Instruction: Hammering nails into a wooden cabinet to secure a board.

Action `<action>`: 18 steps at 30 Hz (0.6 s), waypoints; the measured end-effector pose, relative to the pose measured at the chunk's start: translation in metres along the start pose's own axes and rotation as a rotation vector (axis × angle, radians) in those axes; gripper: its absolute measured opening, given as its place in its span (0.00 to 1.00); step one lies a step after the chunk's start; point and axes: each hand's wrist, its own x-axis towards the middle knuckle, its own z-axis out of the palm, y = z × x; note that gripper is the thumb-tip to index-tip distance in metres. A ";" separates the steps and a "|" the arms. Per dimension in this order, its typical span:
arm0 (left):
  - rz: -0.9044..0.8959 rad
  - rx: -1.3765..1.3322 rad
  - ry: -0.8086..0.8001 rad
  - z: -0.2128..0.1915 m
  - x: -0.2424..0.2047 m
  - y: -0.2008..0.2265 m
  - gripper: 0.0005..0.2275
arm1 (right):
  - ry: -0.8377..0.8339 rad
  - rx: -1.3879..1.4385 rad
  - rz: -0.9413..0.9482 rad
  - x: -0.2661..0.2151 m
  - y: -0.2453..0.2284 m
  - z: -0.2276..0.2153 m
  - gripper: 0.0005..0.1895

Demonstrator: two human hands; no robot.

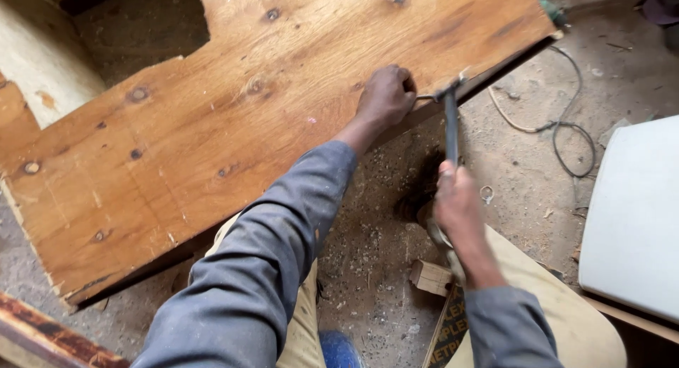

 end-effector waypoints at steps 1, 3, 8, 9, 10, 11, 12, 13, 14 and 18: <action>-0.001 0.016 -0.011 -0.001 0.001 0.002 0.02 | -0.142 -0.259 0.203 -0.001 -0.006 -0.001 0.22; -0.015 0.005 -0.028 -0.005 -0.005 0.009 0.02 | -0.093 -0.179 0.255 -0.006 -0.017 -0.009 0.22; 0.003 0.105 0.021 0.003 -0.011 0.005 0.03 | -0.002 0.233 0.258 -0.002 -0.054 -0.046 0.18; 0.031 0.184 0.045 -0.004 -0.013 0.016 0.05 | -0.020 0.339 0.230 0.002 -0.055 -0.055 0.17; 0.059 0.262 0.070 -0.011 -0.015 0.028 0.07 | -0.040 0.445 0.202 0.007 -0.056 -0.065 0.17; 0.062 0.273 0.067 -0.012 -0.013 0.030 0.07 | -0.038 0.455 0.204 0.009 -0.066 -0.073 0.17; 0.031 0.322 0.016 -0.012 -0.012 0.032 0.07 | -0.077 0.442 0.179 0.011 -0.075 -0.082 0.18; -0.013 0.367 -0.042 -0.009 -0.017 0.033 0.06 | -0.123 0.423 0.166 0.010 -0.083 -0.093 0.20; -0.023 0.374 -0.052 -0.004 -0.017 0.028 0.06 | -0.128 0.428 0.179 0.014 -0.085 -0.094 0.20; -0.062 0.232 0.100 -0.001 -0.004 0.022 0.03 | -0.024 0.592 0.202 0.041 -0.094 -0.091 0.20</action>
